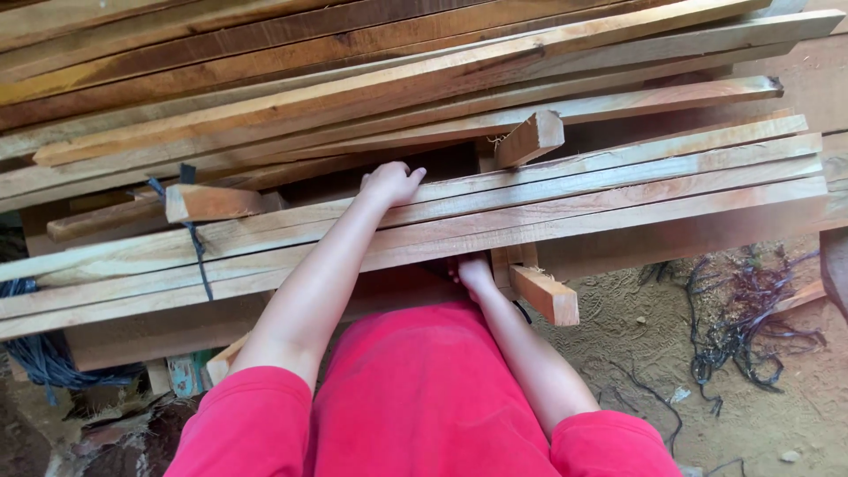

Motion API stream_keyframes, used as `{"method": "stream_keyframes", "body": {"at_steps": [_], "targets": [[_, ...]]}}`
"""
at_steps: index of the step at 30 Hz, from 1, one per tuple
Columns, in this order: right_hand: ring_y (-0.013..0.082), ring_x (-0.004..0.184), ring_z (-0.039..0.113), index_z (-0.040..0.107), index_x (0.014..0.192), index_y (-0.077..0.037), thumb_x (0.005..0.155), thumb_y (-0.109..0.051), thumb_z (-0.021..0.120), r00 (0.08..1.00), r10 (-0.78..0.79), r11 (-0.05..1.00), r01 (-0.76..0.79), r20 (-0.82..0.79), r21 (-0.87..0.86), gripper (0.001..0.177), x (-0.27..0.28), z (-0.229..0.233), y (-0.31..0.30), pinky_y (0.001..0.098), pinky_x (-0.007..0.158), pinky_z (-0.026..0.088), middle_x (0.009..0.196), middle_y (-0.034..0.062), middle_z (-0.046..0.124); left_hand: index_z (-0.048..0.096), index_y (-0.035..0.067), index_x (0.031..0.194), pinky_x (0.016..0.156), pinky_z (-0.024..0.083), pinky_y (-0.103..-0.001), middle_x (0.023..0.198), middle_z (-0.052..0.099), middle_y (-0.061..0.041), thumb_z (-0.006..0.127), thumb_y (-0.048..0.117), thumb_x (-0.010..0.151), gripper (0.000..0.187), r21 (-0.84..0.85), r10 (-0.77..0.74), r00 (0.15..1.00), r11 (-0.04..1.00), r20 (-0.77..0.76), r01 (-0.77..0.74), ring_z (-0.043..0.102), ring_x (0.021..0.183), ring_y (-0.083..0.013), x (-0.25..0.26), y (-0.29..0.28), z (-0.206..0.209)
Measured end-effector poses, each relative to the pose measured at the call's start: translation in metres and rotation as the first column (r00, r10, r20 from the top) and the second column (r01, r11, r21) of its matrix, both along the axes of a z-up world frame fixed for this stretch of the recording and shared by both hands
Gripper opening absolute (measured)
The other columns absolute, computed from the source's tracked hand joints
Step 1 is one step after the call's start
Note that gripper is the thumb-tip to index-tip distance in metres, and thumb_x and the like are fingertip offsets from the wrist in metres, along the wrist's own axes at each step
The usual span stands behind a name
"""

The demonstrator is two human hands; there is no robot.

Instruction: Tying bundles of thin wooden planks with black rubber straps in a wood storage area.

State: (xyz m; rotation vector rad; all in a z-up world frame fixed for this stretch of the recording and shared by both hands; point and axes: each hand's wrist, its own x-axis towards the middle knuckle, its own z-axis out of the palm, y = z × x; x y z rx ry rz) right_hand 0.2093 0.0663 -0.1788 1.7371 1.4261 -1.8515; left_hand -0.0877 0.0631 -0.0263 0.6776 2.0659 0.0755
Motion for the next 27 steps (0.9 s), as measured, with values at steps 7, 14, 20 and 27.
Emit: {"method": "stream_keyframes", "body": {"at_steps": [7, 14, 20, 27], "targets": [[0.0272, 0.063, 0.072, 0.076, 0.092, 0.002, 0.086, -0.015, 0.057, 0.995, 0.087, 0.996, -0.088, 0.058, 0.029, 0.027, -0.004, 0.026, 0.037, 0.0381, 0.054, 0.056, 0.074, 0.0173, 0.074, 0.060, -0.002, 0.141, 0.121, 0.035, -0.045, 0.151, 0.056, -0.020, 0.051, 0.060, 0.090, 0.081, -0.199, -0.060, 0.938, 0.971, 0.342, 0.134, 0.047, 0.145, -0.0351, -0.012, 0.045, -0.029], [0.0253, 0.075, 0.072, 0.078, 0.090, -0.006, 0.087, -0.027, 0.057, 0.959, 0.258, 0.963, -0.264, 0.114, 0.048, 0.029, 0.002, 0.029, 0.049, 0.0415, 0.063, 0.056, 0.074, 0.0111, 0.075, 0.065, -0.002, 0.133, 0.116, 0.041, -0.045, 0.143, 0.061, -0.021, 0.057, 0.059, 0.090, 0.075, -0.171, -0.050, 0.926, 0.978, 0.374, 0.122, 0.052, 0.140, -0.0356, -0.001, 0.063, -0.064], [0.0237, 0.086, 0.073, 0.080, 0.087, -0.013, 0.088, -0.036, 0.058, 0.903, 0.403, 0.908, -0.415, 0.147, 0.054, 0.031, 0.028, 0.025, 0.026, 0.0443, 0.071, 0.056, 0.075, 0.0057, 0.075, 0.081, 0.027, 0.096, 0.092, 0.058, -0.043, 0.098, 0.079, -0.004, 0.057, 0.051, 0.093, 0.034, 0.081, -0.003, 0.981, 0.997, 0.194, -0.013, 0.072, 0.107, -0.0289, 0.014, 0.055, -0.067], [0.0218, 0.098, 0.073, 0.082, 0.085, -0.022, 0.088, -0.047, 0.059, 0.825, 0.537, 0.817, -0.560, 0.175, 0.135, 0.034, 0.051, -0.012, 0.010, 0.0476, 0.080, 0.056, 0.075, -0.0005, 0.076, 0.066, 0.026, 0.080, 0.068, 0.056, -0.036, 0.065, 0.067, -0.001, 0.056, 0.044, 0.104, 0.031, 0.761, 0.211, 0.922, 0.637, -0.325, 0.123, 0.072, 0.071, -0.0214, 0.057, 0.032, 0.007]]}}
